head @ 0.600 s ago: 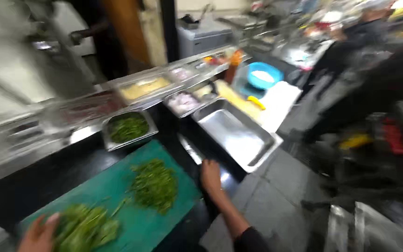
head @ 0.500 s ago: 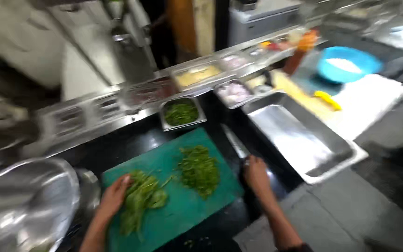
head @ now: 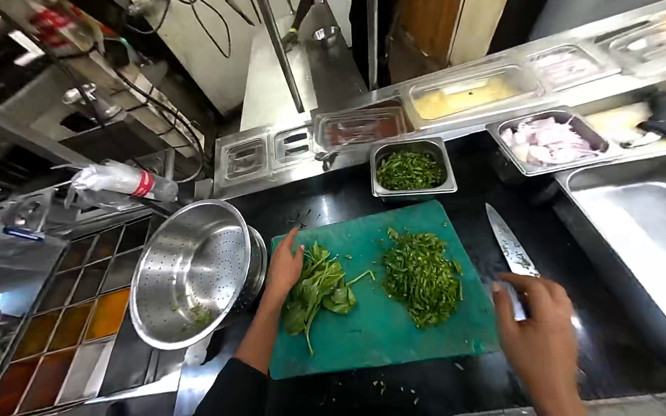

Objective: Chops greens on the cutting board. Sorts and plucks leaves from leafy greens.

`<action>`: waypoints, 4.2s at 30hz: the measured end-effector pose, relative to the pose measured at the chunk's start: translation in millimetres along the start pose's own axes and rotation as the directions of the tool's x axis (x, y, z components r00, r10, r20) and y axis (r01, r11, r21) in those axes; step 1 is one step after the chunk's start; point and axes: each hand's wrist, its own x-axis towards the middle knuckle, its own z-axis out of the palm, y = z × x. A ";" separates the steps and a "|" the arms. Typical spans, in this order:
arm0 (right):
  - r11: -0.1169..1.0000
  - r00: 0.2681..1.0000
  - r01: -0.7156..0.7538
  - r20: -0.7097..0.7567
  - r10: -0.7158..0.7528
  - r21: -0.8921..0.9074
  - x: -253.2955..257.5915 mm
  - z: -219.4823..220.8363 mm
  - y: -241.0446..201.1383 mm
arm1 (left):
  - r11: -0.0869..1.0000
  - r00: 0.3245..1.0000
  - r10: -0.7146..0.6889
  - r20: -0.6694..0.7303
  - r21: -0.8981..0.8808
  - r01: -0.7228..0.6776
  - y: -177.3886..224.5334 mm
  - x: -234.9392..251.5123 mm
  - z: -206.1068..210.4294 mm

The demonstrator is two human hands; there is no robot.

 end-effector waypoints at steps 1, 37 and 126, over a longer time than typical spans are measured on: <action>0.998 0.999 0.040 0.019 -0.041 0.049 -3.8 5.8 -11.7 | 0.995 0.995 -0.102 0.019 -0.011 0.103 0.7 1.6 -2.0; 0.989 0.444 0.122 0.896 0.020 -0.082 -34.1 84.6 -101.3 | 0.926 0.979 -0.181 0.098 -0.317 0.203 -16.1 -67.9 -20.8; 0.678 0.369 0.578 0.596 -0.714 0.454 -22.3 153.4 -115.1 | 0.686 0.958 -0.266 0.104 -0.678 0.264 -55.5 -138.1 -31.0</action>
